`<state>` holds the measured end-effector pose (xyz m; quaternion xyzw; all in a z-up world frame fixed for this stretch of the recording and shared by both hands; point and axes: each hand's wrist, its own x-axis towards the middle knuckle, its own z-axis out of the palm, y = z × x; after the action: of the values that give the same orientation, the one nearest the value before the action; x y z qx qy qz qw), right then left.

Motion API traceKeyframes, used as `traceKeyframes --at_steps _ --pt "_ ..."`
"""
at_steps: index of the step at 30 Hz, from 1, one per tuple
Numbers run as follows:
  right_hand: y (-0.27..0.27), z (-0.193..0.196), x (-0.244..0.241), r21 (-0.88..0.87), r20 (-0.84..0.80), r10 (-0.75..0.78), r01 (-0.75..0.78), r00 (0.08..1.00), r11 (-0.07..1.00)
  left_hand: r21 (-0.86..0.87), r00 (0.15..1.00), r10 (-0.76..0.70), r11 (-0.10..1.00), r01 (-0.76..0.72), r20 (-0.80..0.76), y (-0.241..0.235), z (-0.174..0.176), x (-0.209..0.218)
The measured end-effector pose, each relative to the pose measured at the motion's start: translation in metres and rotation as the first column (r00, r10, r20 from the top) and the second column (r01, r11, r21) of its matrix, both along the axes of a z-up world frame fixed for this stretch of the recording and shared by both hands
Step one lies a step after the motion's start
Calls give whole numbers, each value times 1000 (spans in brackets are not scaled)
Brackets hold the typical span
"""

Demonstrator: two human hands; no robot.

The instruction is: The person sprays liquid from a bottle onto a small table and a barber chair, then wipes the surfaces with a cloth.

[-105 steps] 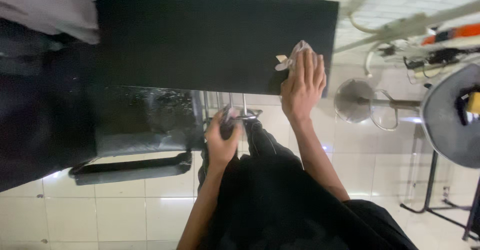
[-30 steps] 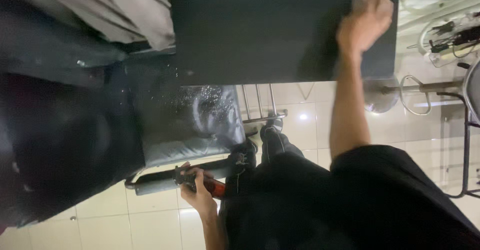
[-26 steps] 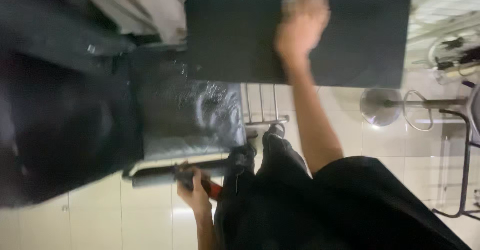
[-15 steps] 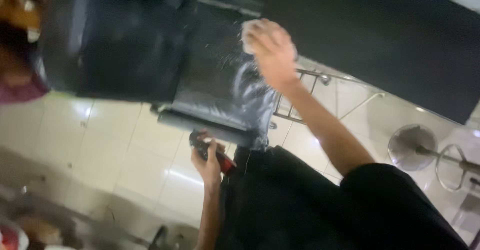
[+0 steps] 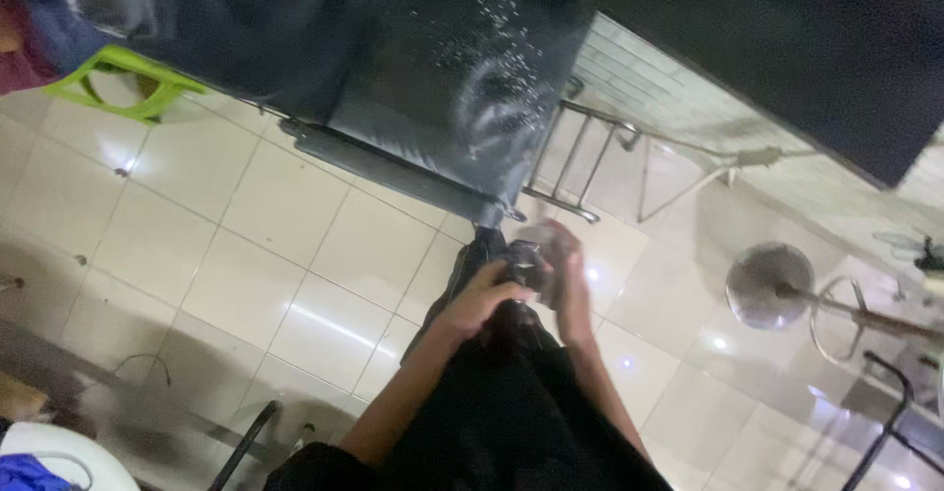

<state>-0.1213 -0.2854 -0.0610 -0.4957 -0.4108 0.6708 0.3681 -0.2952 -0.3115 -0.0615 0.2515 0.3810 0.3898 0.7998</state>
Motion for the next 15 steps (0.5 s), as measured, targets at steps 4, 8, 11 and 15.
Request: traceKeyframes --at_steps 4,8,11,15 --pt "-25 27 -11 406 497 -9 -224 868 886 135 986 169 976 -169 8 -25 -4 36" --pt "-66 51 -12 469 491 -80 -186 867 863 75 948 286 958 -278 -142 -28 10 44" --pt "-81 49 -33 465 504 -73 -199 861 863 185 892 357 931 -315 -276 -19 13 39" --pt "-60 41 -73 338 256 -147 54 956 940 291 912 390 864 -411 128 -18 36 2"
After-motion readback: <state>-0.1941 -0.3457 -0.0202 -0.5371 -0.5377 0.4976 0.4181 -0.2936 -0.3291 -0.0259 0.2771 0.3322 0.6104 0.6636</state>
